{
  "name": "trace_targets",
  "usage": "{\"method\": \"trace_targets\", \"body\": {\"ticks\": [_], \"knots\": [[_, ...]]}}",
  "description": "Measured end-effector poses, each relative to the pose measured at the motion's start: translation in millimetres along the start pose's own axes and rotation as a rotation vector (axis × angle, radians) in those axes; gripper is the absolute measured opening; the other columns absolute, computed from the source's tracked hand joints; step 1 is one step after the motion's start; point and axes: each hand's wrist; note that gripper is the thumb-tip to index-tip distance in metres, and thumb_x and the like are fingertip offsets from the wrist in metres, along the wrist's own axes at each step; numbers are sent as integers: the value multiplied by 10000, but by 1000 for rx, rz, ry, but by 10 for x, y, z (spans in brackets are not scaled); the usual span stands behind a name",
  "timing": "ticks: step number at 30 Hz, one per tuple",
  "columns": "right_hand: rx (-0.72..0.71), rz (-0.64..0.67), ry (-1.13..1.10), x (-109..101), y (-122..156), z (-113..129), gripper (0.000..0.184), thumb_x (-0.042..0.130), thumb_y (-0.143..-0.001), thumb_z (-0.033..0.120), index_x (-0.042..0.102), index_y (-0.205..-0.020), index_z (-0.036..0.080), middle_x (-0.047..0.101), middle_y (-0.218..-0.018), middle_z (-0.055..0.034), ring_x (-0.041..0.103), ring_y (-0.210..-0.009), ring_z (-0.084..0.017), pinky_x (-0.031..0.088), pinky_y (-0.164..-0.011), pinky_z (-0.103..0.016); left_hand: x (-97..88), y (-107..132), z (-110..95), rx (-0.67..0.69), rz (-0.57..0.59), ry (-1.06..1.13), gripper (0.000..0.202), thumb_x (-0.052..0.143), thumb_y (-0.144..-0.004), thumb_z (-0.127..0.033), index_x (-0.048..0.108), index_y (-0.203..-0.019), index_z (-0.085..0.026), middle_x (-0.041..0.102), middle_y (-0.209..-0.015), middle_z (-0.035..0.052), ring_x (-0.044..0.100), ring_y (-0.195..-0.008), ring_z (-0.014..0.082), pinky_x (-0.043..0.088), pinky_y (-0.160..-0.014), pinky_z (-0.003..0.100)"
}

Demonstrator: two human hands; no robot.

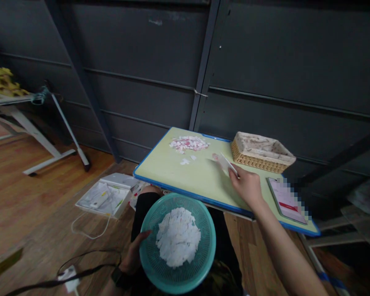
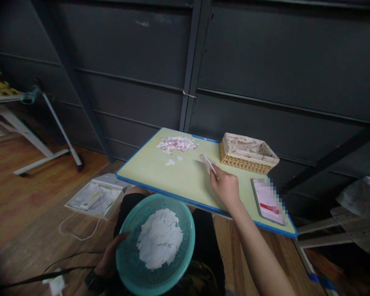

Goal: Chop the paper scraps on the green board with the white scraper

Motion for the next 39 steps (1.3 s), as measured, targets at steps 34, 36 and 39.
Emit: {"method": "trace_targets", "body": {"ticks": [34, 36, 39], "knots": [[-10, 103, -535, 453, -1008, 195, 351, 550, -819, 407, 736, -954, 141, 717, -807, -82, 599, -725, -208, 410, -681, -295, -84, -46, 0, -1, -107, -79, 271, 733, -659, -221, 776, -907, -120, 816, -869, 114, 702, -1060, 374, 509, -986, 495], [-11, 113, -501, 417, -1005, 185, 328, 552, -819, 386, 741, -936, 144, 722, -799, -84, 603, -729, -211, 412, -689, -297, -82, -48, 1, -2, -104, -79, 272, 728, -664, -213, 773, -914, -114, 815, -874, 119, 700, -1065, 374, 513, -984, 496], [-12, 108, -482, 349, -1008, 131, 308, 563, -806, 373, 745, -894, 141, 724, -801, -90, 606, -735, -216, 409, -692, -302, -67, -40, -2, 0, -100, -66, 232, 731, -674, -202, 769, -881, -104, 813, -889, 135, 694, -1077, 376, 517, -982, 488]]}}
Point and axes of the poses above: each hand's wrist, its own y-axis away from the middle knuckle, its own x-axis out of the palm, z = x × y
